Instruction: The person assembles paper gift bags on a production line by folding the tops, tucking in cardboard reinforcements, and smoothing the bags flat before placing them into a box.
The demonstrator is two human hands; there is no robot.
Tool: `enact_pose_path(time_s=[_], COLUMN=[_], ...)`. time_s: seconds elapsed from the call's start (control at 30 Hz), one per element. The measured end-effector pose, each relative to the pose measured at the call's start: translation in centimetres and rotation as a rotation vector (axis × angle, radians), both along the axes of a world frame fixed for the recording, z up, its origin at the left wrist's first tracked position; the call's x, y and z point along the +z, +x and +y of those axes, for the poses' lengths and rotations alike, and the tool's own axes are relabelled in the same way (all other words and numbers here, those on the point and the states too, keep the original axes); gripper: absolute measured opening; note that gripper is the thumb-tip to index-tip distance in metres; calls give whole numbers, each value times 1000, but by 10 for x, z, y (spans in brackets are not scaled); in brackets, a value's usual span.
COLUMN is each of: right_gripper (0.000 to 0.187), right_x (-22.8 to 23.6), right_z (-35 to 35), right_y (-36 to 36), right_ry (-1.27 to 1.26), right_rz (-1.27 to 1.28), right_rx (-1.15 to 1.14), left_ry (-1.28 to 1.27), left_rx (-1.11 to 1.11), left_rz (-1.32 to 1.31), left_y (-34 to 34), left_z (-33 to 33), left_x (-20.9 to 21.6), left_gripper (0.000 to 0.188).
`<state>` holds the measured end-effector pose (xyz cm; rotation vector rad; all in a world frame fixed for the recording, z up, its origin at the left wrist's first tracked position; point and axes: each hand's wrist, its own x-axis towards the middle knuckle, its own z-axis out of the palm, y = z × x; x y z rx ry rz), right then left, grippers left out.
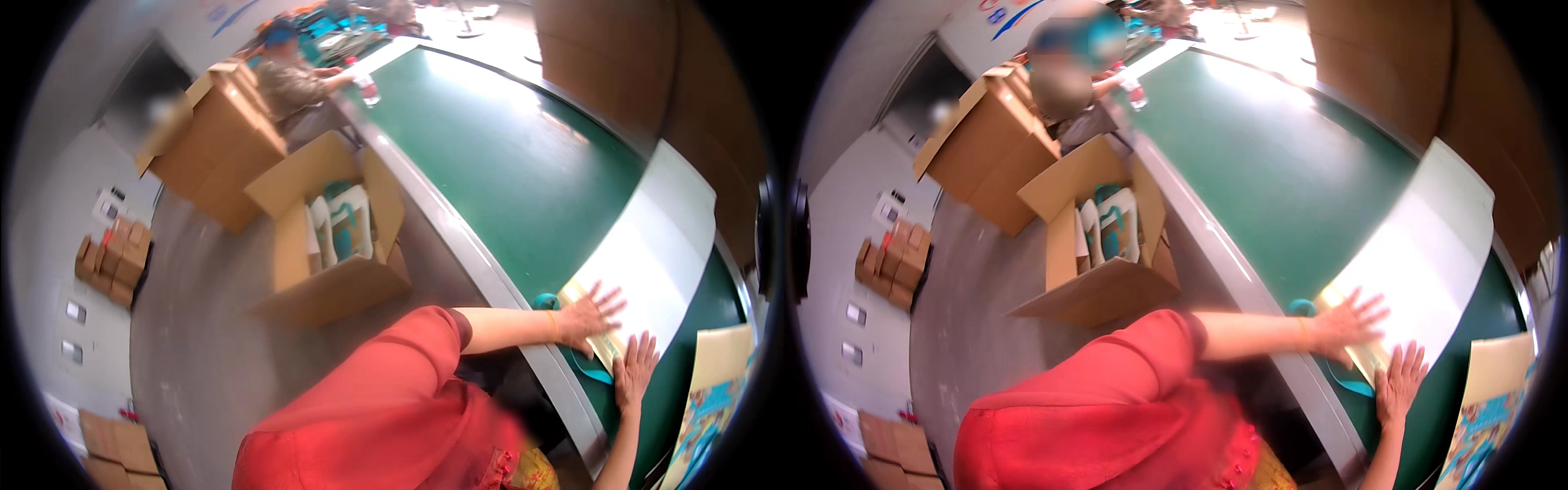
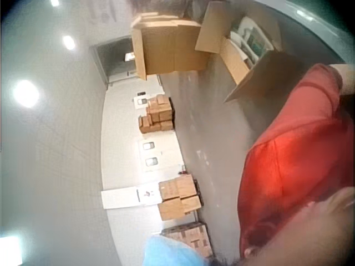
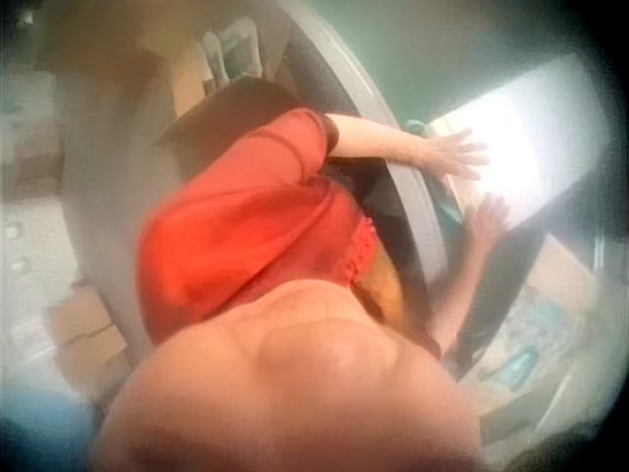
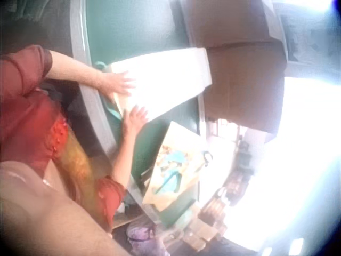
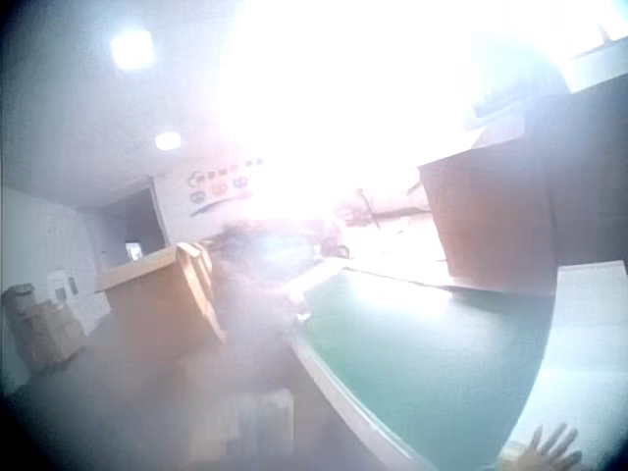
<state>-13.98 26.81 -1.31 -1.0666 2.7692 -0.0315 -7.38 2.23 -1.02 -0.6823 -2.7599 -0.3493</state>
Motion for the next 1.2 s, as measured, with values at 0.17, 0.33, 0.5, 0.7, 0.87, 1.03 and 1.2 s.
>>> enact_pose_path(time_s=[0.17,0.33,0.5,0.7,0.87,1.03,1.2], right_gripper=[64,64,54,84,80,46,34], right_x=[6,-7,-31,-23,29,25,48], right_z=[-5,23,73,103,69,62,38], right_y=[4,-25,-39,-15,42,60,50], right_ry=[53,-302,-965,-968,-892,-677,-814], right_rz=[-19,-192,-629,-758,-512,39,185], right_rx=[-6,-37,-229,-182,-41,227,212], left_ry=[-120,-323,-171,-168,-195,-143,-183], left_rx=[-76,-45,-52,-191,-211,-260,-217], left_rz=[187,661,377,134,9,233,138], left_y=[7,-16,-31,-8,15,35,32], left_z=[13,22,31,13,-6,-16,-22], left_x=[-16,-28,-51,1,55,54,101], left_gripper=[37,20,16,13,12,8,7])
